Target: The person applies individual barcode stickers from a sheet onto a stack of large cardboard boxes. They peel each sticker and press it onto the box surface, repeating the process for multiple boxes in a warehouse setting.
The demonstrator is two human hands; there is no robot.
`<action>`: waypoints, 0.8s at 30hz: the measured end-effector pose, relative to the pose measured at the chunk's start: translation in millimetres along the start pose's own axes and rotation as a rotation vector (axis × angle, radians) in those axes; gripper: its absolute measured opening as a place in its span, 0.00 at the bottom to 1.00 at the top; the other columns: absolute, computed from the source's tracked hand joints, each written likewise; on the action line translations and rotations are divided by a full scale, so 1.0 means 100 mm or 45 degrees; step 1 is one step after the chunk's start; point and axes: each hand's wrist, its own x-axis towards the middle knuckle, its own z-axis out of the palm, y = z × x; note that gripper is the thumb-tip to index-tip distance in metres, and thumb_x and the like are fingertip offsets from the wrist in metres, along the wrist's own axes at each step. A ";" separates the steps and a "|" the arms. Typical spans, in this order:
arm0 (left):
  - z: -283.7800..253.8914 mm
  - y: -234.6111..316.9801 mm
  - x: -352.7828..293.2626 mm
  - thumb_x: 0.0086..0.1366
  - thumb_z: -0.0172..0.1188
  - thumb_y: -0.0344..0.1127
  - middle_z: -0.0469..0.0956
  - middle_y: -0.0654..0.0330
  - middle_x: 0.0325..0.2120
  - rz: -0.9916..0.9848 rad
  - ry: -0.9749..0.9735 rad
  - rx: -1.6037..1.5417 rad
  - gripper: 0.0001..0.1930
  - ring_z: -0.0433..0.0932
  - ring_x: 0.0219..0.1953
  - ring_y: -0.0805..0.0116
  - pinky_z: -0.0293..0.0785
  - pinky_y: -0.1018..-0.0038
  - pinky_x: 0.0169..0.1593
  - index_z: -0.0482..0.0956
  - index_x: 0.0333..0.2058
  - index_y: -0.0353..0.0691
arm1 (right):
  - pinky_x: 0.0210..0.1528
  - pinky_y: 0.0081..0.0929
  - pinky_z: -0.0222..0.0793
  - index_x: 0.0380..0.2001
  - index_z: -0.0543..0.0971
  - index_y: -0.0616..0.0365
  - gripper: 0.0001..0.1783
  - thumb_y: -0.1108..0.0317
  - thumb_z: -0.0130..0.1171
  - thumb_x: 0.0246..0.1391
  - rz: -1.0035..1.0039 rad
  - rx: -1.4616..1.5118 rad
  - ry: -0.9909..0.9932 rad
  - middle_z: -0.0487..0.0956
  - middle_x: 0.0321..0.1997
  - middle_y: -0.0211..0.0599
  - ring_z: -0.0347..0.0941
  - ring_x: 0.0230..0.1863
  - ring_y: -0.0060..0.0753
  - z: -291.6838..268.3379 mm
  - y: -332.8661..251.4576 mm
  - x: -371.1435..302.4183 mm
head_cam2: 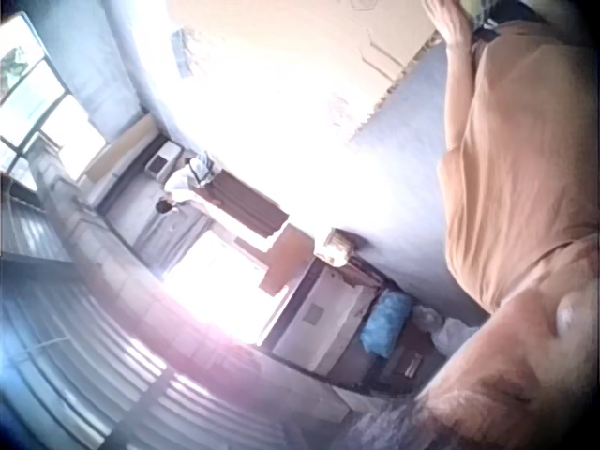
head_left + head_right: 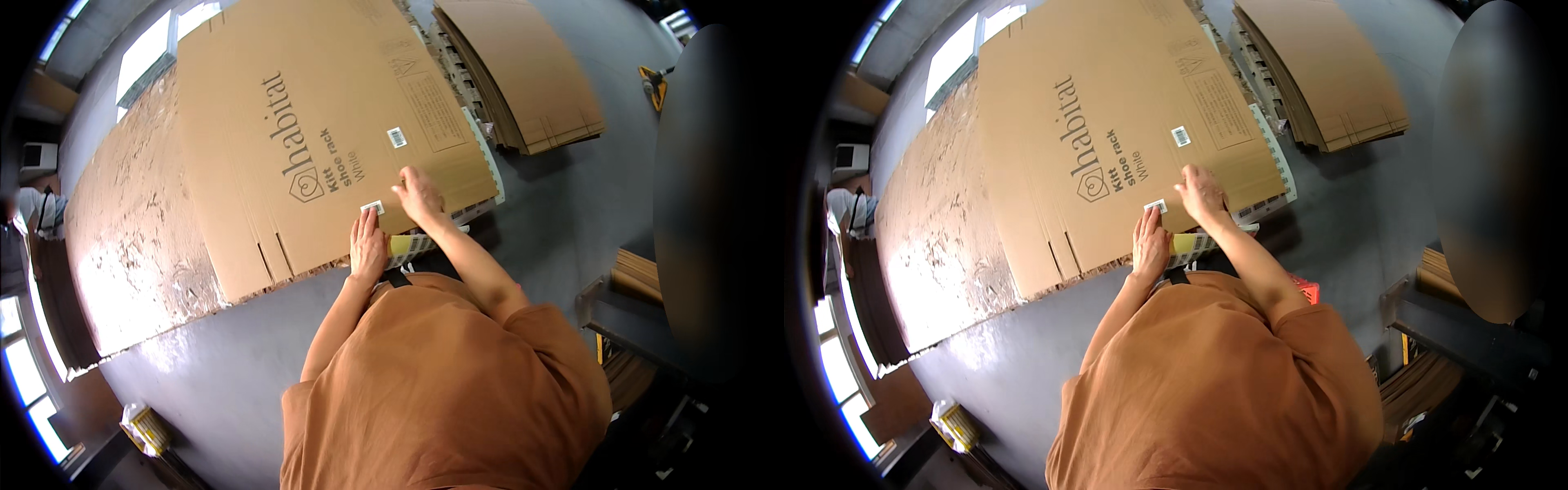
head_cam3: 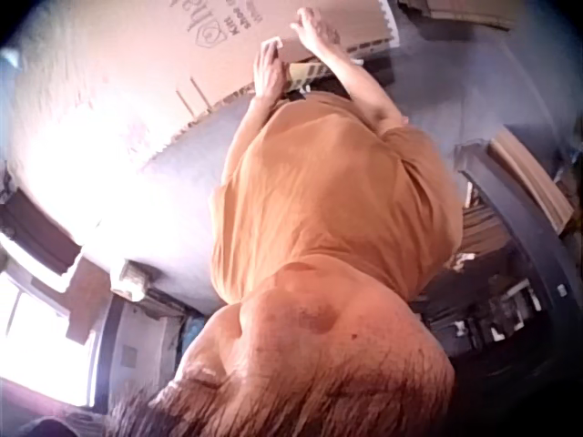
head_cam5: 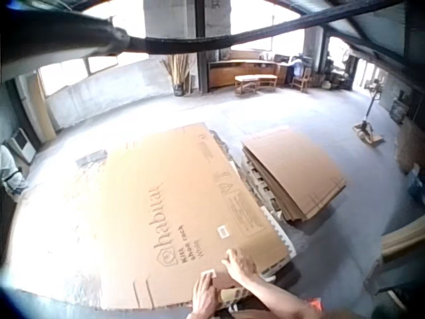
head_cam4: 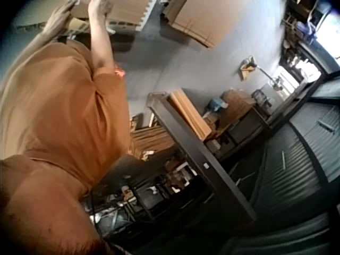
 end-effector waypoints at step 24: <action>-0.47 0.25 -0.50 0.72 0.50 0.43 0.76 0.70 0.27 -0.880 0.087 -1.936 0.14 0.73 0.28 0.81 0.73 0.80 0.33 0.78 0.37 0.39 | 0.45 0.27 0.72 0.52 0.72 0.65 0.21 0.65 0.59 0.58 0.427 1.108 -0.391 0.78 0.48 0.40 0.76 0.45 0.30 -1.80 0.88 0.26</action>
